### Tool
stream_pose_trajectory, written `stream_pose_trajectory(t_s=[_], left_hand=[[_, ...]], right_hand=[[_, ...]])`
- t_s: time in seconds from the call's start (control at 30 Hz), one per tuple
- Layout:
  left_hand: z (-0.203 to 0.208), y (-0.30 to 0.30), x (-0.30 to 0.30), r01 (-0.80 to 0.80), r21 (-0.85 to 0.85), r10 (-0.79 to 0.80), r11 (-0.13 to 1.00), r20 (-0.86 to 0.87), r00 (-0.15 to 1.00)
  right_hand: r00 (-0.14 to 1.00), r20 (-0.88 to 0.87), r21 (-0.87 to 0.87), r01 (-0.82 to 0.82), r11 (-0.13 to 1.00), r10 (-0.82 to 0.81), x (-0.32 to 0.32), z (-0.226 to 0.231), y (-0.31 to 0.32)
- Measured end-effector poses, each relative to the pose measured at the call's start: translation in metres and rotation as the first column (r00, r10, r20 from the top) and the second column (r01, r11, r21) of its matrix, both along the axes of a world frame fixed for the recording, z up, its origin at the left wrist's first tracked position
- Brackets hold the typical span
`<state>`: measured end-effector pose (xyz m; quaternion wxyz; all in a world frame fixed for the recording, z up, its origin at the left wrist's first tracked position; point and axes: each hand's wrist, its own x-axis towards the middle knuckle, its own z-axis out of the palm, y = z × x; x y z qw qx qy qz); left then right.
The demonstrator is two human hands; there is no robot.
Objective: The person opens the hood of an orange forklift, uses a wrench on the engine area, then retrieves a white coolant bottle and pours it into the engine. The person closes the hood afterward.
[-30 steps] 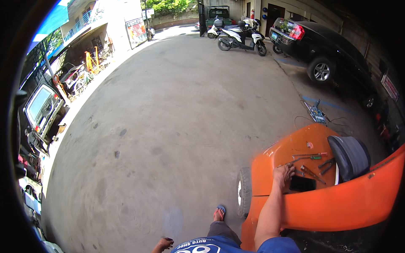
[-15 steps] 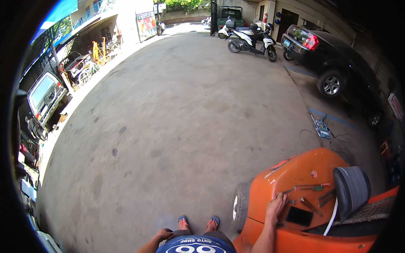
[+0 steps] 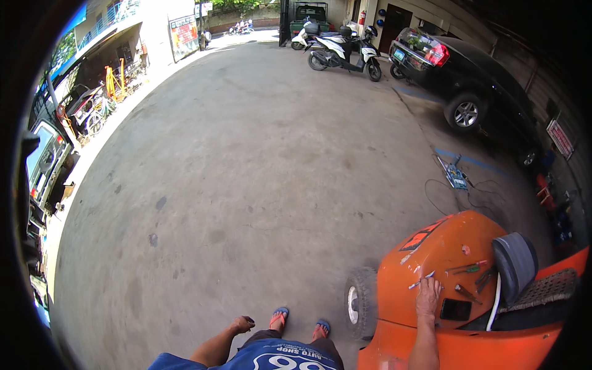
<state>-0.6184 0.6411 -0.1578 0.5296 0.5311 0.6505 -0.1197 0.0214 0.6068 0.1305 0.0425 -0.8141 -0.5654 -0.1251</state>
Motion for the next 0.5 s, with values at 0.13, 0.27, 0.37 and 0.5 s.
stream_pose_trajectory(t_s=[0.13, 0.27, 0.37, 0.5], left_hand=[[-0.017, 0.045, -0.042, 0.234, 0.048, -0.229, 0.971, -0.095, 0.969], [-0.01, 0.079, -0.048, 0.365, 0.102, -0.344, 0.925, -0.179, 0.922], [0.006, 0.095, -0.018, 0.386, 0.145, -0.372, 0.911, -0.111, 0.921], [0.023, 0.098, 0.051, 0.45, 0.181, -0.463, 0.875, 0.036, 0.886]], right_hand=[[0.997, 0.048, 0.246, 0.047, 0.968, -0.061, -0.024, 0.041, 0.032], [0.883, -0.456, 0.462, 0.342, 0.818, -0.111, -0.075, 0.067, 0.032], [0.156, -0.94, 0.322, 0.704, 0.632, 0.305, -0.128, 0.042, 0.012], [-0.514, -0.763, -0.051, 0.653, 0.756, 0.393, -0.224, -0.019, -0.071]])
